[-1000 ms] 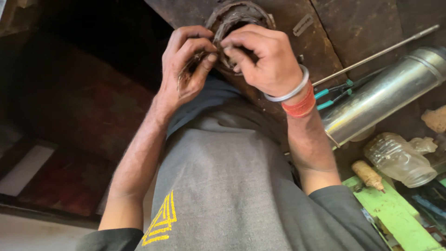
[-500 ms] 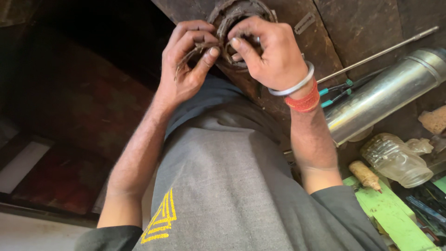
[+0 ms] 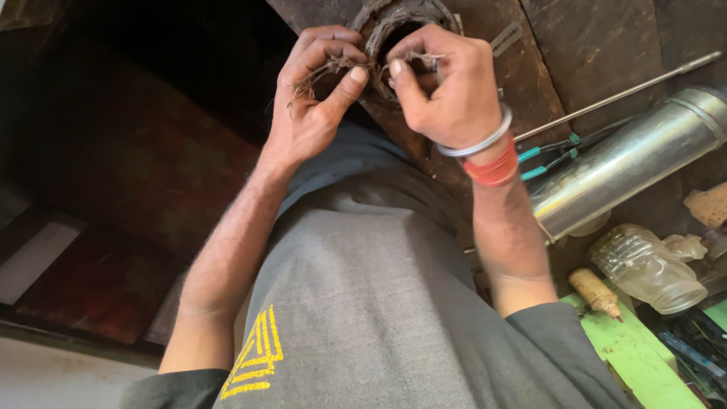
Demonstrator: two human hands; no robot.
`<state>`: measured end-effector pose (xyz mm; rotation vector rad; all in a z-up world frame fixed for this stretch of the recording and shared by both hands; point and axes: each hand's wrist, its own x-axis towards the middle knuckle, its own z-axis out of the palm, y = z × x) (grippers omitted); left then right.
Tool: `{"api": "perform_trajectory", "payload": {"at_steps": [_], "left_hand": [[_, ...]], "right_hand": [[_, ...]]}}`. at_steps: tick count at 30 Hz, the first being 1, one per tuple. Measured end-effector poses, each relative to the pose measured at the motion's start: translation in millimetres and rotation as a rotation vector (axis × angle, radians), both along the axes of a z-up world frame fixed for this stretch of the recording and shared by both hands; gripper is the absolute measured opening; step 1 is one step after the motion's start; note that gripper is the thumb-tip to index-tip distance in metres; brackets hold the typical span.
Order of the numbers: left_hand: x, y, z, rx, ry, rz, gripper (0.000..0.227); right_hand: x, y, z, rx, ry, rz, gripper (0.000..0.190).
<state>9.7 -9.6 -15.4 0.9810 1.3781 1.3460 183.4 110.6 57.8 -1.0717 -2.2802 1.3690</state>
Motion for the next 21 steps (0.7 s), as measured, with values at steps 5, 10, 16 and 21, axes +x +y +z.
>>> {"api": "perform_trajectory", "payload": {"at_steps": [5, 10, 16, 21], "left_hand": [[7.6, -3.0, -1.4, -0.025, -0.011, 0.054, 0.016], [8.1, -5.5, -8.4, 0.024, -0.071, 0.052, 0.014], [3.0, -0.6, -22.7, 0.014, -0.274, 0.022, 0.02], [-1.8, 0.6, -20.5, 0.113, -0.147, 0.001, 0.018]], "right_hand": [[-10.8, -7.1, -5.1, 0.092, 0.008, -0.084, 0.009], [-15.1, -16.9, -2.3, 0.018, 0.14, -0.238, 0.03], [-12.7, -19.9, 2.5, 0.4, 0.029, 0.042, 0.022], [-1.4, -7.4, 5.7, 0.259, 0.076, 0.252, 0.032]]}}
